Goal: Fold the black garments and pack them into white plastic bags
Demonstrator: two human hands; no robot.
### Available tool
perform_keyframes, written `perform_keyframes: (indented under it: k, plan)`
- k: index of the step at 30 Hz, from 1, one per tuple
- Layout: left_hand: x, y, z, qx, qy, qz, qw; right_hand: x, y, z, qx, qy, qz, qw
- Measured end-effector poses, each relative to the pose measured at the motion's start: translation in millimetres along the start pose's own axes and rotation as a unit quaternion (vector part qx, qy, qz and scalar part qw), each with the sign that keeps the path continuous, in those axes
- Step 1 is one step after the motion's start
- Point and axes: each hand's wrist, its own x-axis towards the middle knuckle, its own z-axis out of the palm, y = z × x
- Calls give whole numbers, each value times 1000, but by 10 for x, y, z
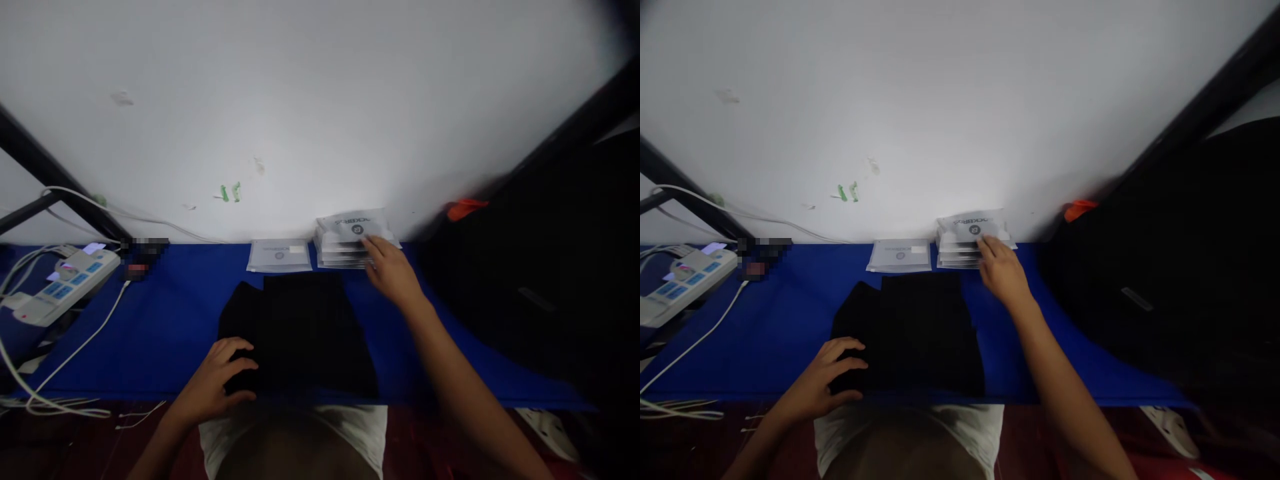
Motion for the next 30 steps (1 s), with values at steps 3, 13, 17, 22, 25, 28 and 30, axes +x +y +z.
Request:
perform_keyframes:
  k: [3,13,17,22,25,28,30]
  plan:
    - [8,10,-2,3,19,20,1000,-415,-462,-179,123,-64,-37,990]
    - [-141,58,-93,1,95,26,995,-1591,-1062,-545,262,-308,-15,915]
    - [-46,30,-130,22,126,33,991,-1462,-912,-655,295,-269,2,917]
    - [627,-138,-188,78,185,-68,977,-901,-609,-281,233,-132,58,962]
    - [1158,-233,-200,88,134,-86,983,-480,-492,71,189,-157,55,968]
    - [1463,-224,-230,88,78,-59,991,-214,-483,221,160,-209,40,964]
    - [1445,-148,-287,86,89,-48,991,-208,-522,145,165,-185,23,968]
